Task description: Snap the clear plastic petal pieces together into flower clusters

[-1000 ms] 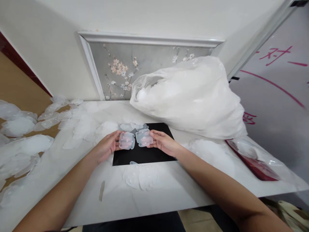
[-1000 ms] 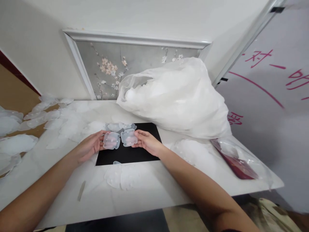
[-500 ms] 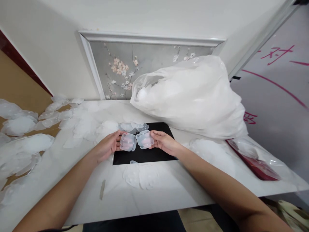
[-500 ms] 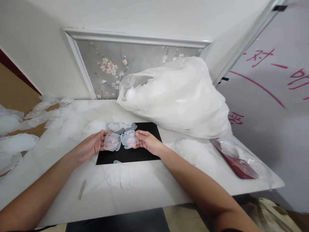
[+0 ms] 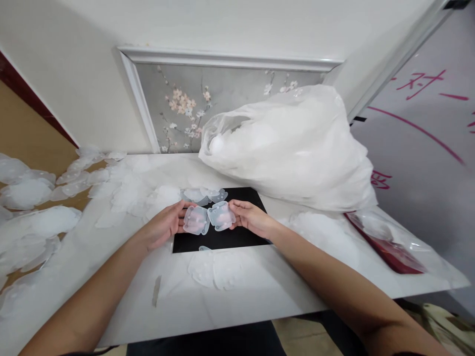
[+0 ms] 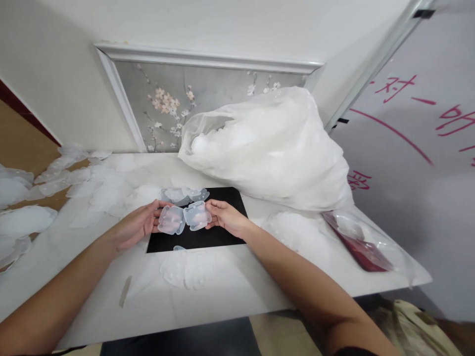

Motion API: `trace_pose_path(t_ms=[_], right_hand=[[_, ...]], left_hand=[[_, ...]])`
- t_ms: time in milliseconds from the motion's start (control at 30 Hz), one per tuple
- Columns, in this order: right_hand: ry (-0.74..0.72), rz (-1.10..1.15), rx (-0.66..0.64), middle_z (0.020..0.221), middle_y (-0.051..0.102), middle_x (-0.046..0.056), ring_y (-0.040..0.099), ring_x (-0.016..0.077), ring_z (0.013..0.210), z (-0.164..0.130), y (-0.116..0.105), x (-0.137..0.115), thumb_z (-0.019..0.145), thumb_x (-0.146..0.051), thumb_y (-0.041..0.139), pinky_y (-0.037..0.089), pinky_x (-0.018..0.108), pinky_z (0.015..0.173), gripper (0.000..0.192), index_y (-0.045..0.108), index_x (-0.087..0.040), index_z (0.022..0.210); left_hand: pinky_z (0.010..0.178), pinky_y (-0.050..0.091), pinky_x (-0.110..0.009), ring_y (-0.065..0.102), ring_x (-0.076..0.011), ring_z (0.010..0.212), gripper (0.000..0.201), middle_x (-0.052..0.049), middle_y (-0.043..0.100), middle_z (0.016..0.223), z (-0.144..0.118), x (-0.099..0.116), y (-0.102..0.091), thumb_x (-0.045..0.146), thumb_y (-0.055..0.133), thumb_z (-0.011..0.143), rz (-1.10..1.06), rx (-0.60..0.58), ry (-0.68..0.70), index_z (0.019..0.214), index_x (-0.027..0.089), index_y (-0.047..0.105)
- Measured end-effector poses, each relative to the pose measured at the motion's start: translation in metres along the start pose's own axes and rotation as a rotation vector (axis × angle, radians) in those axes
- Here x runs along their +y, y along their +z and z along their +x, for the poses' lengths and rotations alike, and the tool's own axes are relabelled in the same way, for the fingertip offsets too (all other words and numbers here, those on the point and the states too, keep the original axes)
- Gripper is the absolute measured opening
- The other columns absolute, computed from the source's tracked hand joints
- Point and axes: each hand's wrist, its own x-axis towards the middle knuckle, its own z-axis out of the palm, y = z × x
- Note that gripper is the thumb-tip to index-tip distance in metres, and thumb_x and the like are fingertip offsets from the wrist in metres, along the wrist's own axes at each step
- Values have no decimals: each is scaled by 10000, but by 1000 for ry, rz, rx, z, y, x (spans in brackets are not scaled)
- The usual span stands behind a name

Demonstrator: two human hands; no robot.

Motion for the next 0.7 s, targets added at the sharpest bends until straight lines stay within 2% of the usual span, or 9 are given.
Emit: trace_pose_path(t_ms=[133,500,700], right_hand=[[-1,-2,-2,691,643,-10,631,112,606,1,-1,0,714,-522,796,560,249,595,407,613,-175,821],[5,-19,8,678,630,-17,624,106,597,-1,1,-2,683,-547,806,560,246,597,437,605,-175,791],[7,-59,17,638,577,-39,555,79,541,-1,0,-2,693,-503,813,505,212,522,402,586,-176,751]], left_hand=[[747,584,-351,694,-198,784,368,-115,719,951,1,0,-1,469,508,943,3,-9,11,1057,143,634],[797,575,-397,707,-240,865,431,-123,726,979,2,-2,-3,537,547,901,51,-53,23,1085,157,634],[790,570,-383,704,-225,838,405,-117,724,974,0,-1,-2,517,532,917,48,-72,11,1073,160,641]])
